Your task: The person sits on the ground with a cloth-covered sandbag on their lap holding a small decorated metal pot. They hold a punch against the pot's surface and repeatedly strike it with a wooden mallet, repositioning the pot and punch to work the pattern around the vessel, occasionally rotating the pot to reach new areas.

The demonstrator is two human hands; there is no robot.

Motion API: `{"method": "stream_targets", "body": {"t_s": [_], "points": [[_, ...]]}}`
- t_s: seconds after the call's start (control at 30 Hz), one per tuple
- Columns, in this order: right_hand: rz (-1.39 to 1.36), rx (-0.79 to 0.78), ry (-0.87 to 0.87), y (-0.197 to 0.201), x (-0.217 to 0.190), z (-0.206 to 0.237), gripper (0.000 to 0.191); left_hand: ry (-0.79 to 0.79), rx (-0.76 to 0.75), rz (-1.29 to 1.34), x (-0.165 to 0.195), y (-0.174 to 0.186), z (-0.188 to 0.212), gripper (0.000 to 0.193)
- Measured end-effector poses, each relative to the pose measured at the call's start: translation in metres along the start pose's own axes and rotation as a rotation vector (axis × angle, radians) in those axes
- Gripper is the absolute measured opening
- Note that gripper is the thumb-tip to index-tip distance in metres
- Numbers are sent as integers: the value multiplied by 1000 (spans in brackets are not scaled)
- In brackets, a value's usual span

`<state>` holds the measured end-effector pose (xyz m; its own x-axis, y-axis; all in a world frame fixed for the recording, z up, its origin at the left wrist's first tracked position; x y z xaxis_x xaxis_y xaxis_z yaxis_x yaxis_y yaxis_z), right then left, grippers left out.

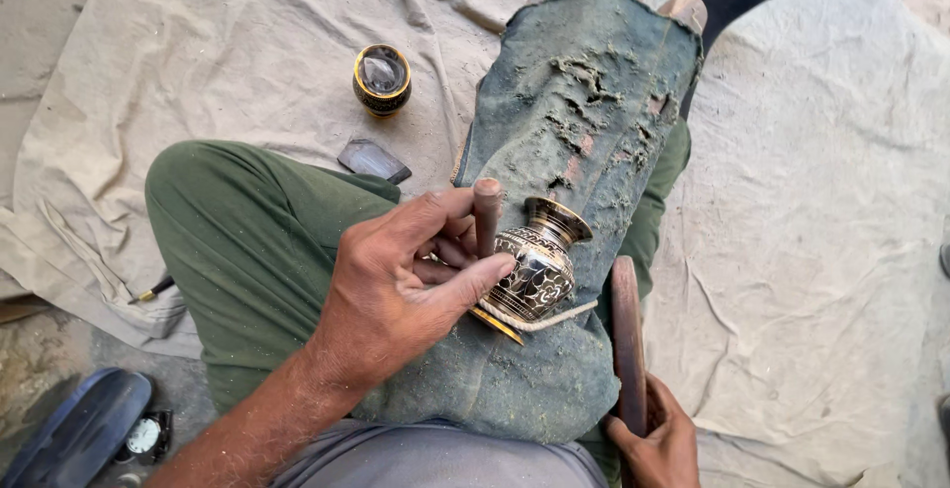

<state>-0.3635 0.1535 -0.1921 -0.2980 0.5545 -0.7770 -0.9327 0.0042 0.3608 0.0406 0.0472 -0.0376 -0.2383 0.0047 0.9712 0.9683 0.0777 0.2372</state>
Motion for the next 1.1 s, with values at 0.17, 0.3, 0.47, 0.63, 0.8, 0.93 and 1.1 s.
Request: {"method": "stream_targets", "body": {"t_s": [0.17, 0.3, 0.47, 0.63, 0.8, 0.93, 1.1], "points": [[-292, 173, -31, 14, -31, 13, 57, -28, -29, 48, 0, -21, 6, 41], [-541, -72, 396, 17, -137, 20, 78, -49, 16, 57, -4, -26, 7, 38], [561, -12, 707, 3, -271, 35, 64, -30, 46, -29, -9, -30, 5, 40], [907, 97, 808, -20, -345, 45, 58, -58, 59, -5, -9, -31, 6, 40], [1172, -18, 752, -5, -349, 28, 52, -272, 135, -165, -1, -33, 17, 42], [1122, 1, 466, 39, -322, -6, 42, -200, 153, -28, -8, -36, 17, 36], [1139, 20, 307, 44, -316, -27, 31, -163, 180, 29, -12, -37, 18, 33]]}}
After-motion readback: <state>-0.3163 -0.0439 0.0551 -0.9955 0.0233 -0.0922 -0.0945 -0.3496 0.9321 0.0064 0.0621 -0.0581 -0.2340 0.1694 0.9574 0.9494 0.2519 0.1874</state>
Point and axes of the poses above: each hand's wrist, its own z-axis away from the middle knuckle, its own y-axis out of the back of the hand, x = y × z, the point moved 4 cm from there along -z, towards the middle knuckle, and after that the axes turned 10 degrees about -z, right-handed, at the moved point
